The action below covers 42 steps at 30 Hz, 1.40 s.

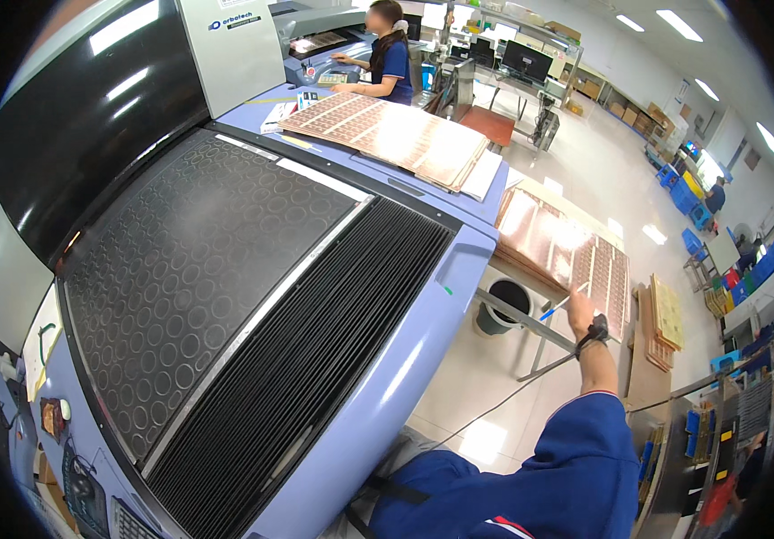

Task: Inspecting and marking large sheets of electronic components using a marker pen and industrial machinery.

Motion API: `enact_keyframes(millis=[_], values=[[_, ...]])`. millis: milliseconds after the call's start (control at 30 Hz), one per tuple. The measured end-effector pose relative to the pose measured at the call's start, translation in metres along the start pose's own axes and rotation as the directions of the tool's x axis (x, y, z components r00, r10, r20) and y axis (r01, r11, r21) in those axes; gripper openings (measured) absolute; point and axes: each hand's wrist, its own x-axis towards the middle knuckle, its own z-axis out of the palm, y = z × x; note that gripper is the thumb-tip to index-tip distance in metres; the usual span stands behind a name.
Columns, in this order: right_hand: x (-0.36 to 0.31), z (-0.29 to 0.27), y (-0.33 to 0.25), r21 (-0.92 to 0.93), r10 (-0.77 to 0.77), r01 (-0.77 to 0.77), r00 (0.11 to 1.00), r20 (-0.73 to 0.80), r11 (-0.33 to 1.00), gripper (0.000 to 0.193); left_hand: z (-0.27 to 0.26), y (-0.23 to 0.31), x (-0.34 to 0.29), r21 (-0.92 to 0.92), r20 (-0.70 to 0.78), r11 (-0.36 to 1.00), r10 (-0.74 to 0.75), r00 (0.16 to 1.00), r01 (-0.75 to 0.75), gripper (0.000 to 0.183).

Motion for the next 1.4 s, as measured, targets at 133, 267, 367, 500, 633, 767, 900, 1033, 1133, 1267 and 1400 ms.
enact_keyframes(millis=[133, 267, 367, 500, 633, 767, 900, 1033, 1133, 1267, 1400], values=[[0.025, -0.088, -0.013, 0.189, 0.181, -0.134, 0.948, -0.26, 0.973, 0.029, -0.005, 0.005, 0.003, 0.016, -0.024, 1.0, -0.005, 1.0, 0.006, 0.039], [0.05, -0.204, -0.004, 0.46, 0.362, -0.122, 0.799, -0.481, 0.88, 0.016, 0.002, 0.002, 0.006, -0.014, -0.002, 1.0, -0.024, 1.0, 0.024, 0.038], [0.031, -0.261, -0.082, 0.916, 0.428, 0.255, 0.823, -0.374, 0.31, 0.013, -0.001, 0.005, 0.0, -0.009, -0.012, 0.999, -0.035, 0.999, 0.035, 0.038], [-0.012, -0.311, -0.178, 0.865, 0.274, 0.312, 0.938, -0.214, -0.393, 0.006, -0.003, 0.003, -0.005, -0.067, -0.044, 0.998, -0.018, 0.999, 0.015, 0.037], [-0.045, -0.335, -0.267, 0.705, 0.054, 0.201, 0.973, -0.226, -0.681, 0.006, 0.001, 0.007, -0.004, -0.011, -0.108, 0.994, 0.106, 0.988, -0.108, 0.038], [-0.05, -0.341, -0.321, 0.619, -0.155, 0.03, 0.957, -0.243, -0.784, 0.008, 0.01, -0.008, -0.001, -0.161, -0.212, 0.986, -0.002, 0.977, -0.033, 0.033], [-0.048, -0.345, -0.375, 0.649, -0.296, -0.035, 0.908, -0.298, -0.76, 0.01, -0.004, -0.062, 0.001, -0.276, -0.307, 0.961, -0.081, 0.948, -0.007, 0.033], [-0.044, -0.377, -0.453, 0.809, -0.185, 0.257, 0.896, -0.405, -0.528, 0.014, 0.0, -0.053, -0.005, -0.45, -0.36, 0.891, -0.121, 0.925, -0.059, 0.031], [-0.03, -0.377, -0.52, 0.782, -0.094, 0.58, 0.786, -0.611, -0.231, 0.015, 0.0, -0.044, -0.006, -0.419, -0.336, 0.906, -0.103, 0.936, -0.051, 0.026], [-0.041, -0.344, -0.599, 0.612, -0.478, 0.767, 0.472, -0.741, -0.191, 0.035, 0.006, -0.039, -0.005, -0.431, -0.271, 0.901, -0.081, 0.959, -0.046, 0.02], [-0.089, -0.288, -0.653, 0.531, -0.889, 0.842, 0.163, -0.427, -0.1, 0.042, 0.012, -0.031, 0.0, -0.509, -0.275, 0.859, -0.101, 0.956, -0.056, 0.02]])
